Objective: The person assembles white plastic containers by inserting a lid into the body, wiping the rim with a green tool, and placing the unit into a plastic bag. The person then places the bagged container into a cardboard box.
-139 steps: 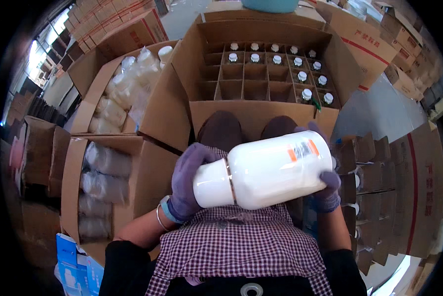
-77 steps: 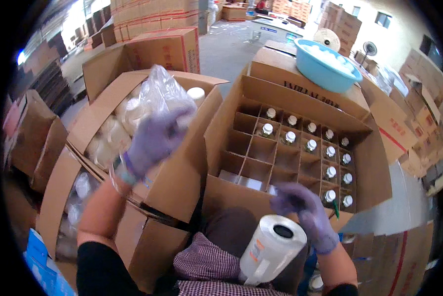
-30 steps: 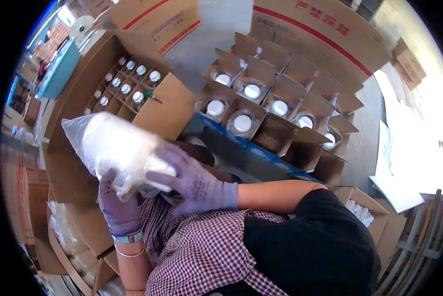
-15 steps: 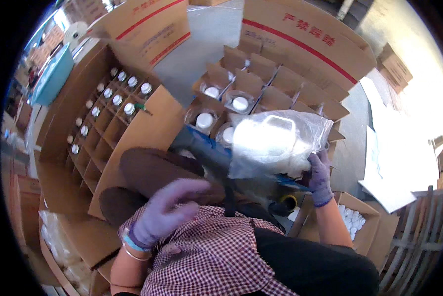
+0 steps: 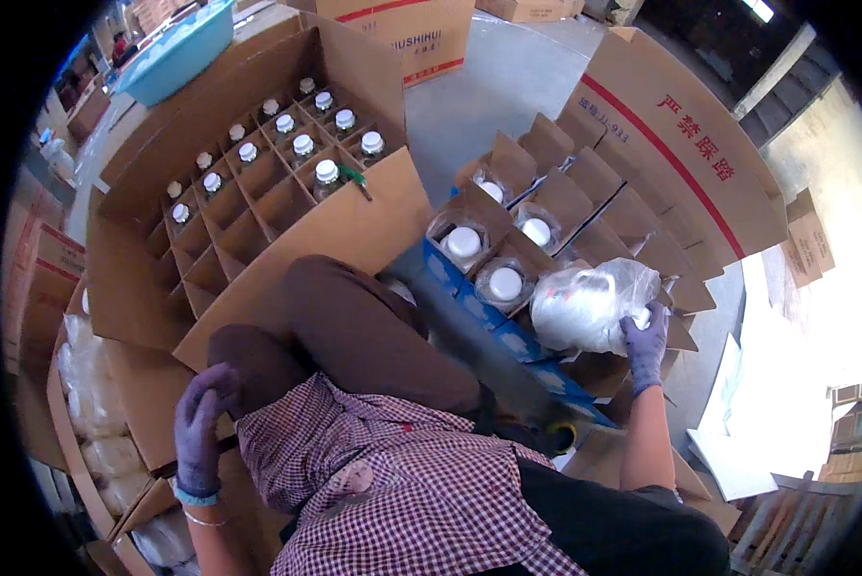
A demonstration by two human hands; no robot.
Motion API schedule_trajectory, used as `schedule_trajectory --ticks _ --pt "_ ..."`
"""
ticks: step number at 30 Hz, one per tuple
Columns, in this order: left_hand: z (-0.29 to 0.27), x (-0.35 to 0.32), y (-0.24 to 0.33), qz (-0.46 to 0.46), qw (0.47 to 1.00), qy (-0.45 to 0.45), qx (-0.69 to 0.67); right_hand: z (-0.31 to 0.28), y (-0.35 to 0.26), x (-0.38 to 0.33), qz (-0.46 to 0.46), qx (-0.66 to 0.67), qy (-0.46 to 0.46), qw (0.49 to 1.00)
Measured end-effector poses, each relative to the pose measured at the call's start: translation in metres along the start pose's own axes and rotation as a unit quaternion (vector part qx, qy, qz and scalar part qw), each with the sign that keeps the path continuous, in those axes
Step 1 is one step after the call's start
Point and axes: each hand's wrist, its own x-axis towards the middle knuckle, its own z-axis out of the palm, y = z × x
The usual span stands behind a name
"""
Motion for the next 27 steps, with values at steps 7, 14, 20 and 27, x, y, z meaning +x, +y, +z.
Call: schedule_trajectory --ticks 7,14,20,27 --pt "-0.053 -0.029 -0.023 -0.012 0.988 0.154 -0.004 0.055 -0.06 -0.037 -0.148 -0.112 -0.005 0.983" --pt "-0.082 -0.006 0.003 0.009 0.997 0.061 0.05 0.209 -0.018 -0.041 -0.078 -0.07 -0.318 0.942" --pt "-0.263 0.002 -0.031 0.037 0.915 0.345 0.204 0.262 -0.125 0.001 -0.14 -0.099 -0.404 0.899" --pt "-0.393 0.162 -0.152 -0.256 0.917 0.305 0.013 0.241 -0.157 0.042 -0.09 -0.121 -0.405 0.902"
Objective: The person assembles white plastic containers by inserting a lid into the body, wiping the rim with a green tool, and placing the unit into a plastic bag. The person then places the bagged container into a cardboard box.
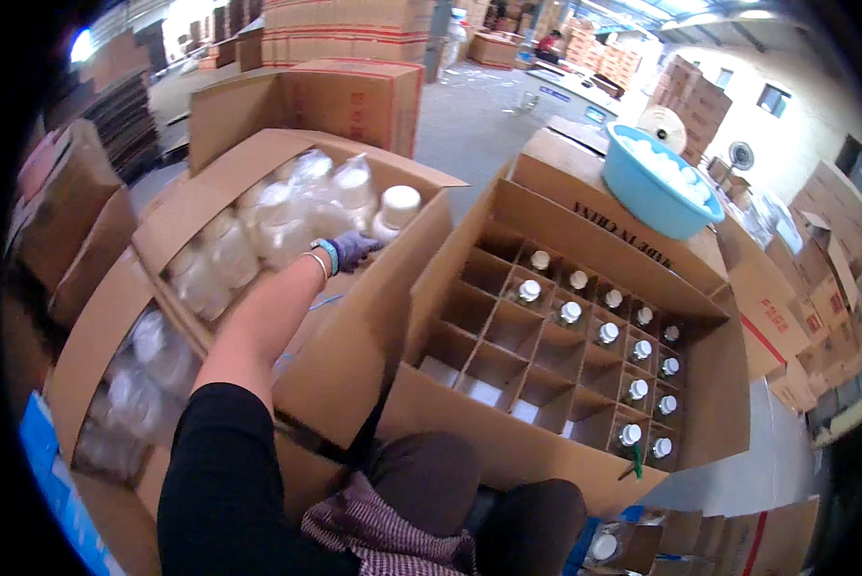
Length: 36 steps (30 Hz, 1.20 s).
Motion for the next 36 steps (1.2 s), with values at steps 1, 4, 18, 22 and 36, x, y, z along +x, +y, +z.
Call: schedule_trajectory --ticks 1,4,18,22,36 --pt "-0.012 0.037 -0.025 0.166 0.977 0.13 0.017 -0.003 -0.011 0.015 -0.014 0.0 -0.011 1.0" --pt "0.027 0.087 -0.002 0.173 0.863 0.451 0.144 -0.022 0.007 0.0 0.021 0.011 -0.004 1.0" --pt "-0.039 -0.019 0.066 0.427 0.832 0.353 -0.018 -0.028 0.133 0.009 0.026 0.067 0.004 0.997" --pt "-0.045 -0.073 0.082 0.412 0.821 0.367 -0.145 -0.002 0.108 0.011 -0.037 -0.142 -0.008 0.989" --pt "0.012 0.111 0.042 0.169 0.897 0.374 0.164 -0.023 0.074 -0.055 0.005 -0.074 -0.015 0.997"
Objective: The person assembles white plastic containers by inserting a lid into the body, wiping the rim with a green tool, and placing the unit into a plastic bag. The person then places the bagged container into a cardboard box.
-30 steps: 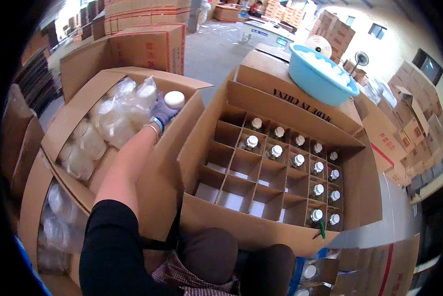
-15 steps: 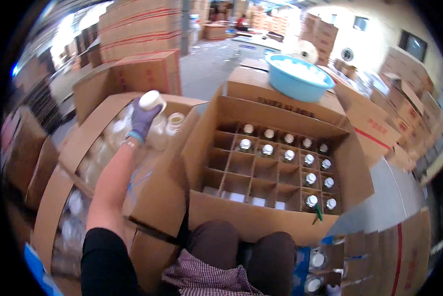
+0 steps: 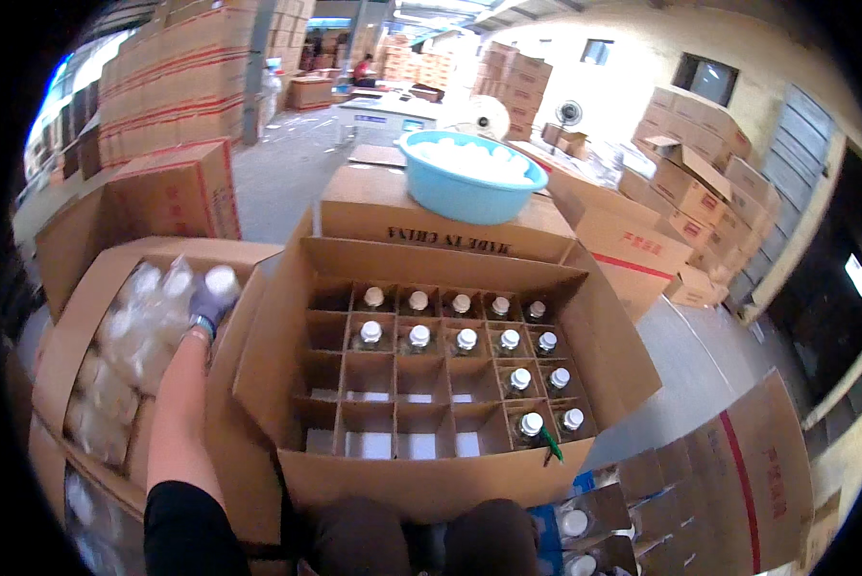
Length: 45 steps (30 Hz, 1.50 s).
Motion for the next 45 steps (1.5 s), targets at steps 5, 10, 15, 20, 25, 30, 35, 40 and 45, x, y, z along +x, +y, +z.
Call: schedule_trajectory --ticks 5,10,15,20,25,30,35,40,45 --pt "-0.011 0.023 -0.049 0.059 0.997 -0.032 -0.048 0.02 -0.038 0.028 -0.076 0.04 0.041 0.995" --pt "-0.045 -0.033 0.011 0.018 0.999 0.003 0.039 -0.003 -0.115 0.024 -0.145 0.102 0.025 0.984" --pt "-0.15 -0.072 0.041 0.139 0.987 0.066 -0.055 -0.039 -0.13 0.014 -0.194 0.081 0.109 0.972" --pt "-0.315 -0.164 0.106 0.219 0.967 0.127 -0.02 -0.068 -0.19 0.006 -0.251 0.14 0.087 0.954" --pt "-0.408 -0.329 0.208 0.428 0.883 0.194 0.013 -0.111 -0.307 -0.092 -0.368 0.434 0.004 0.822" --pt "-0.372 -0.493 0.233 0.529 0.839 -0.078 0.098 -0.121 -0.376 -0.237 -0.448 0.593 -0.307 0.594" --pt "-0.325 -0.55 0.213 0.52 0.784 -0.303 -0.153 -0.062 -0.336 -0.202 -0.492 0.473 -0.048 0.729" --pt "-0.281 -0.501 0.123 0.255 0.949 -0.018 -0.187 -0.026 -0.299 -0.178 -0.434 0.539 -0.114 0.713" --pt "-0.243 -0.486 0.061 0.026 0.829 -0.353 -0.432 -0.061 -0.313 -0.172 -0.648 0.366 -0.056 0.666"
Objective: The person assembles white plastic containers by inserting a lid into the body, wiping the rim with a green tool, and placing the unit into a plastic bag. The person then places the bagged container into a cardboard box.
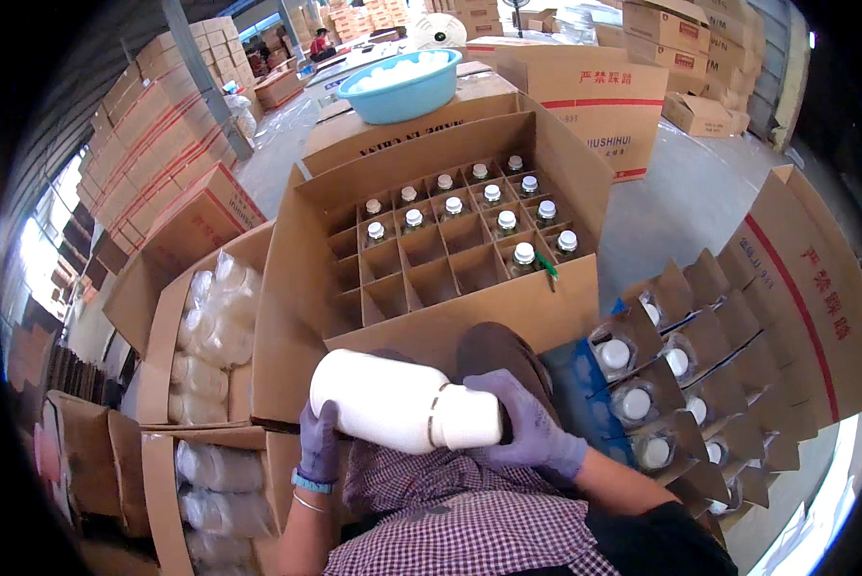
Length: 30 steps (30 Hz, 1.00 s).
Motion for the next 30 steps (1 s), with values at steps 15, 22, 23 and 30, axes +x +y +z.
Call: schedule_trajectory --ticks 15,22,23,30 --pt "-0.016 0.008 0.011 0.099 0.949 0.298 -0.028 -0.014 0.208 0.253 0.219 -0.439 0.005 0.872" --pt "0.008 0.003 0.026 0.156 0.926 0.293 0.18 0.017 0.058 0.139 0.392 0.392 -0.194 0.81" --pt "0.013 0.001 0.031 0.179 0.917 0.272 0.228 0.024 0.061 0.121 0.397 0.387 -0.203 0.807" --pt "0.038 0.007 0.072 0.105 0.977 0.177 0.058 -0.019 0.001 0.106 -0.126 -0.132 -0.113 0.977"
